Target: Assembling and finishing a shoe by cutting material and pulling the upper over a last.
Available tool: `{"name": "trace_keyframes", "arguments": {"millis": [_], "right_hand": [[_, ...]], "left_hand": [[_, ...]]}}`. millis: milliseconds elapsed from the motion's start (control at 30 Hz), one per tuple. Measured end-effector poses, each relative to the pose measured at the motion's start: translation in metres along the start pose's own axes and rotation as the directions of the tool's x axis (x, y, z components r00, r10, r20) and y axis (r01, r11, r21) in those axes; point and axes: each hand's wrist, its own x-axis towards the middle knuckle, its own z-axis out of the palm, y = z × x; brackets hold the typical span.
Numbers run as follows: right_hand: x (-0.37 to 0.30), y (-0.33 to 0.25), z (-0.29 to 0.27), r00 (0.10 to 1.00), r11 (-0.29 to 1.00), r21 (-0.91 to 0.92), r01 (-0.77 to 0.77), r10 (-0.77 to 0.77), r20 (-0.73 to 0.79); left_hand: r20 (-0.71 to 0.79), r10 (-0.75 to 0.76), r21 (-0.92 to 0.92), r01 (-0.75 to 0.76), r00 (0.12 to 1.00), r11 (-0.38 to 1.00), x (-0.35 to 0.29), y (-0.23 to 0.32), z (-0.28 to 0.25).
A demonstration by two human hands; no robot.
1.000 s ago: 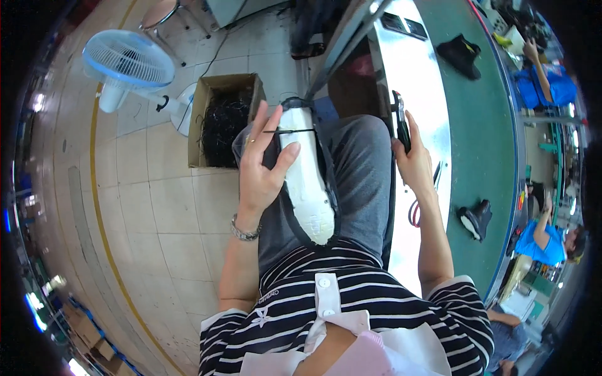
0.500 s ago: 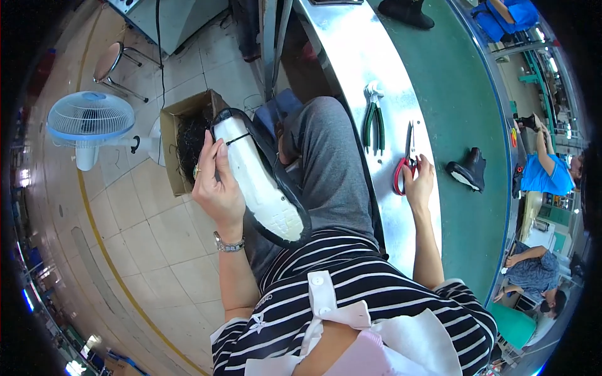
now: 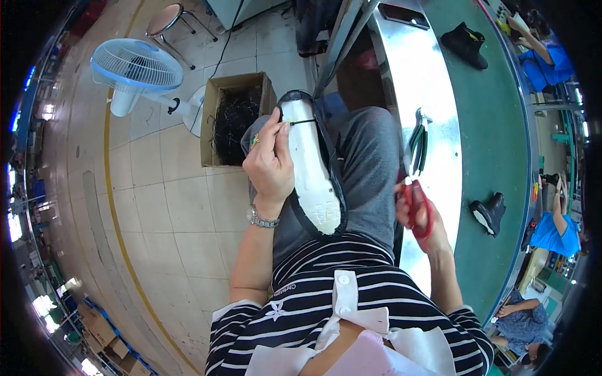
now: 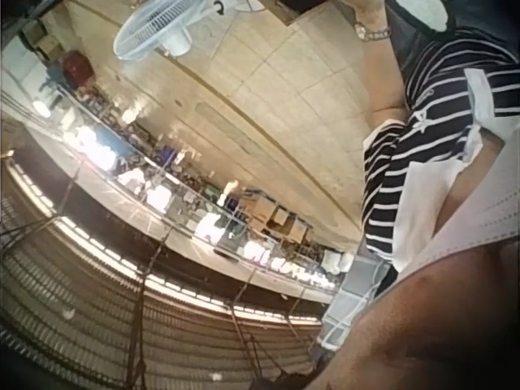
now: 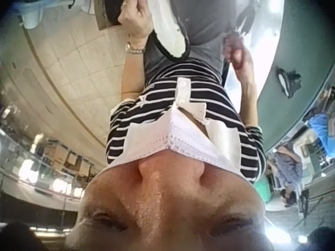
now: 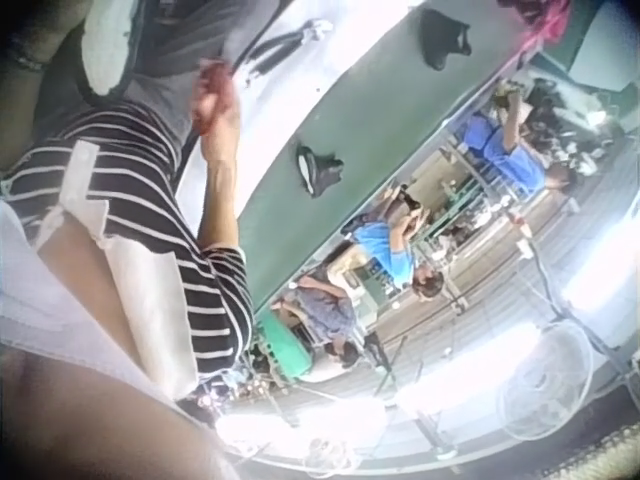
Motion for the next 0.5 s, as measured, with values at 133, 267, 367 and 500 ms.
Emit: {"name": "trace_keyframes", "arguments": {"millis": [133, 267, 367, 500], "right_hand": [[0.01, -0.004, 0.039, 0.899, 0.98, -0.052, -0.193, 0.197, 0.392], [0.031, -0.012, 0.064, 0.888, 0.95, -0.058, -0.307, 0.308, 0.341], [0.045, -0.014, 0.072, 0.913, 0.964, -0.106, -0.243, 0.265, 0.309], [0.043, -0.009, 0.075, 0.922, 0.92, -0.316, -0.231, 0.311, 0.231]], "left_hand": [[-0.016, 0.022, -0.033, -0.022, 1.0, 0.999, 0.001, -0.001, 0.003], [-0.008, 0.049, -0.034, -0.049, 0.999, 0.998, 0.002, -0.001, 0.004], [-0.004, 0.077, -0.037, -0.078, 0.997, 0.996, 0.003, -0.005, 0.004], [0.003, 0.088, -0.027, -0.088, 0.996, 0.996, 0.003, -0.002, 0.001]]}}
